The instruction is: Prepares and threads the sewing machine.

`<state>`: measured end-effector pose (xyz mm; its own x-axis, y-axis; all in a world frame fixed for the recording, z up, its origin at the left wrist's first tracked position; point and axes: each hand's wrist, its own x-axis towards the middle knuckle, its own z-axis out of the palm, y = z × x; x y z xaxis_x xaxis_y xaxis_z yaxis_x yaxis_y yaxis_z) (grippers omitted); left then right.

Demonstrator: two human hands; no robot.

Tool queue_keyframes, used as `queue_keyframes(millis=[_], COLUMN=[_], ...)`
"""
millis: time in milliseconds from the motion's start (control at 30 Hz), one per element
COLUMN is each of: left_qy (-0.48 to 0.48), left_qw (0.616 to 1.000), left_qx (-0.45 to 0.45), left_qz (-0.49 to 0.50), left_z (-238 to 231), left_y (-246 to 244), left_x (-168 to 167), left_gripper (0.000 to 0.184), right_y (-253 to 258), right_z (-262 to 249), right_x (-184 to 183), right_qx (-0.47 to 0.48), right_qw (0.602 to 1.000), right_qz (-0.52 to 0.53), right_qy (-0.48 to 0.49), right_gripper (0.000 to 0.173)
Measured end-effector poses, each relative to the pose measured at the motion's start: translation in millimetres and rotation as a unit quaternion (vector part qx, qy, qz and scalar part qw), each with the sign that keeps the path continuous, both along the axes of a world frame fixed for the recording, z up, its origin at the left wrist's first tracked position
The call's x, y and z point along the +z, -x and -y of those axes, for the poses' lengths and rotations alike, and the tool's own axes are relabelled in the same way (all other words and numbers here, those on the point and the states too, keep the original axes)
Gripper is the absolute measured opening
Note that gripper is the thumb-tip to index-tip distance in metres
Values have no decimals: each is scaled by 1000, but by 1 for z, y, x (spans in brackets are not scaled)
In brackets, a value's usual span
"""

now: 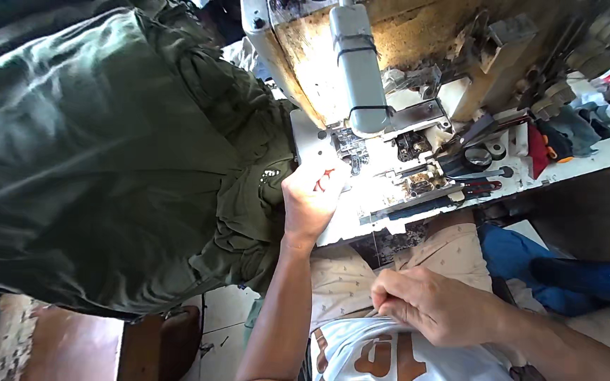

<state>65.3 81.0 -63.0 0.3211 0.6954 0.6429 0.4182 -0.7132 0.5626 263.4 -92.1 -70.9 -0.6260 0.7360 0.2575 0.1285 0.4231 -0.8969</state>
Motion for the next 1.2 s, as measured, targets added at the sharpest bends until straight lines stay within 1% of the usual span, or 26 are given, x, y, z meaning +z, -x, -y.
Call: queue_keyframes(millis=[133, 200, 233, 300, 367, 433, 500, 567, 600, 667, 733, 767, 833, 900, 967, 1067, 1133, 1200], left_qy=[-2, 14, 34, 98, 174, 227, 275, 287, 276, 244, 216, 213, 200, 177, 159, 148, 151, 153], left_qw=[1000, 1000, 998, 987, 971, 962, 955, 955, 959, 969, 975, 975, 971, 959, 946, 941, 937, 929], left_qx=[-8, 10, 26, 60, 64, 62, 43, 25, 12, -13, -44, -65, -126, -219, -283, -303, -312, -337], left_qz=[-2, -19, -40, -108, -150, -141, -101, -65, -58, -42, -22, -6, 18, 30, 28, 31, 33, 26], left_z=[9, 15, 19, 27, 32, 33, 31, 27, 26, 26, 32, 38, 50, 60, 68, 79, 85, 92], left_y=[0, 0, 0, -4, -13, -25, -32, -33, -31, -22, -7, 1, 18, 33, 42, 47, 48, 46], left_x=[5, 10, 13, 17, 19, 18, 14, 8, 6, 7, 15, 19, 27, 36, 44, 50, 50, 50], left_gripper=[6, 6, 7, 16, 23, 19, 16, 20, 20, 17, 17, 17, 16, 17, 19, 19, 19, 18], right_y=[-10, -11, -10, -6, 1, 11, 19, 21, 19, 4, -21, -35, -60, -81, -97, -111, -114, -115], right_z=[13, 18, 20, 26, 33, 39, 42, 43, 43, 39, 29, 22, 5, -12, -25, -32, -32, -29], right_x=[7, 9, 9, 8, 5, 2, -6, -22, -32, -44, -42, -33, -9, 10, 26, 40, 42, 38], right_qx=[109, 149, 159, 170, 183, 203, 235, 254, 246, 178, 80, 28, -96, -230, -327, -417, -469, -501], right_qw=[992, 986, 984, 982, 978, 973, 965, 957, 958, 969, 982, 988, 991, 968, 936, 897, 872, 857], right_qz=[-42, -50, -55, -68, -83, -94, -95, -92, -84, -70, -82, -84, -82, -71, -62, -57, -33, -5], right_qy=[43, 53, 51, 50, 49, 49, 72, 109, 123, 156, 151, 124, 33, -64, -115, -133, -133, -121], right_gripper=[16, 16, 16, 16, 15, 13, 12, 11, 10, 11, 24, 28, 26, 20, 15, 14, 16, 16])
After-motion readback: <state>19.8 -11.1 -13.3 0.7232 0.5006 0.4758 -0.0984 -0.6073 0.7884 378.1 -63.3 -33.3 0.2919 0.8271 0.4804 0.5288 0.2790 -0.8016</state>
